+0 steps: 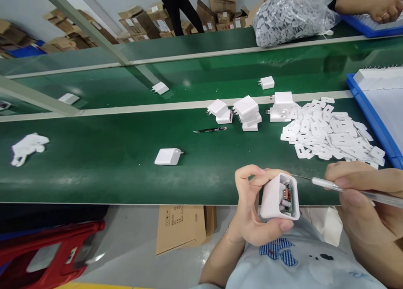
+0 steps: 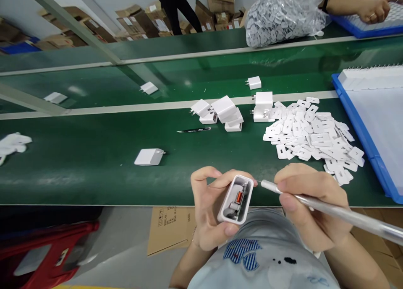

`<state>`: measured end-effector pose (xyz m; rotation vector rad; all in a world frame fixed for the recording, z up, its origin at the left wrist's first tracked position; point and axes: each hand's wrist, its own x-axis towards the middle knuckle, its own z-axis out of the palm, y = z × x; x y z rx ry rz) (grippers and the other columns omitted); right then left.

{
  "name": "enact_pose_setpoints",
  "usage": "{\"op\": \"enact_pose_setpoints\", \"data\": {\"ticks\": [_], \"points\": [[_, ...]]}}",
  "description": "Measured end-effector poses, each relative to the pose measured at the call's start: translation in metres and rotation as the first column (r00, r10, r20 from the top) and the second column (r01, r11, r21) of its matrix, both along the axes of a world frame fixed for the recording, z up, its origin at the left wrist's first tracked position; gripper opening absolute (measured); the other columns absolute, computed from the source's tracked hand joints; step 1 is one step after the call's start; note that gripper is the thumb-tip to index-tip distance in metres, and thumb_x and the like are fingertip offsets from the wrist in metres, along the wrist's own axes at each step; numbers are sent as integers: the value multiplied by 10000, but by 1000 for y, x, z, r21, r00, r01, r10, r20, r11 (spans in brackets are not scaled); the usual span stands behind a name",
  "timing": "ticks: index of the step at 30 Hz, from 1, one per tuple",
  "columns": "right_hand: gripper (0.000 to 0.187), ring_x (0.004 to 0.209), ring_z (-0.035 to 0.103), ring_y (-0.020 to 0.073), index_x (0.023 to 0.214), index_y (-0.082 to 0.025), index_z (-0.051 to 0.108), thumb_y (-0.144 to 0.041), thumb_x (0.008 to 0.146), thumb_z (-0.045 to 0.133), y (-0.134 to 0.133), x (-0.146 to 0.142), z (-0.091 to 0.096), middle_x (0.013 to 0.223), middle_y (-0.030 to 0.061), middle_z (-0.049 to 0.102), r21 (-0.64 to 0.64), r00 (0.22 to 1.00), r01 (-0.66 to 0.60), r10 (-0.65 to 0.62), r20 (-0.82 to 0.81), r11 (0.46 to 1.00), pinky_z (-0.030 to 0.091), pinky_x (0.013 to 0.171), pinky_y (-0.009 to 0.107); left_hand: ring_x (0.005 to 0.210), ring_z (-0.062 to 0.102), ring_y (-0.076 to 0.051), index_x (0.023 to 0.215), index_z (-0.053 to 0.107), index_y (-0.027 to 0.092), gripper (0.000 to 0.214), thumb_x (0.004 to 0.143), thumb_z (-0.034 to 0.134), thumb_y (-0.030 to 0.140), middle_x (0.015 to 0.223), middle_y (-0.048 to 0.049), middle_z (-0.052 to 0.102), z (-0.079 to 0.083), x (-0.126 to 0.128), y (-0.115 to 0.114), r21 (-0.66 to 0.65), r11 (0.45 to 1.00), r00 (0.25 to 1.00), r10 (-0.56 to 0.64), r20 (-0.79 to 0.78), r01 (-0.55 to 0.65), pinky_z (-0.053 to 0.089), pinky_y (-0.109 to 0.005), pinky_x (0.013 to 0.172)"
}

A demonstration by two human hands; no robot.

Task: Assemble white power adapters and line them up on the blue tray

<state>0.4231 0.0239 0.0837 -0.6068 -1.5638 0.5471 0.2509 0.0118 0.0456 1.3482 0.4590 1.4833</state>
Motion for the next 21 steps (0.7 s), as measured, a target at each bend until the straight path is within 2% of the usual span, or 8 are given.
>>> {"op": "enact_pose_setpoints", "data": {"ticks": [5, 10, 13, 21], "points": [[311, 570, 594, 165, 1027, -143, 679, 7, 774, 578, 1, 1, 1, 686, 40, 629, 35, 996, -81, 79, 48, 996, 440, 408, 283, 872, 631, -191, 1190, 310, 319, 553, 831, 713, 439, 1035, -25, 634, 2, 1, -1, -15, 999, 1000, -30, 8, 30, 497, -363, 760], [295, 594, 614, 176, 1008, -133, 681, 12, 771, 582, 7, -2, 0, 703, 43, 621, 74, 996, -87, 86, 23, 993, 454, 415, 285, 769, 617, -164, 1177, 307, 313, 555, 834, 703, 496, 1009, -33, 614, 2, 2, -5, -84, 995, 998, -54, 40, 57, 465, -304, 645], [329, 583, 612, 174, 1032, -152, 676, 15, 767, 576, 8, -2, -1, 701, 36, 629, 63, 995, -94, 91, 50, 994, 453, 411, 283, 767, 621, -167, 1160, 289, 300, 569, 828, 703, 507, 997, -39, 609, 2, 1, -6, -88, 995, 999, -46, 28, 48, 468, -313, 648], [263, 584, 618, 177, 988, -127, 685, 8, 792, 574, 7, 1, -2, 717, 54, 624, 36, 992, -123, 123, 1, 992, 464, 436, 294, 789, 612, -166, 1156, 301, 312, 565, 819, 708, 513, 1005, -24, 596, 4, 1, -6, -94, 994, 998, -54, 25, 56, 459, -297, 655]]}}
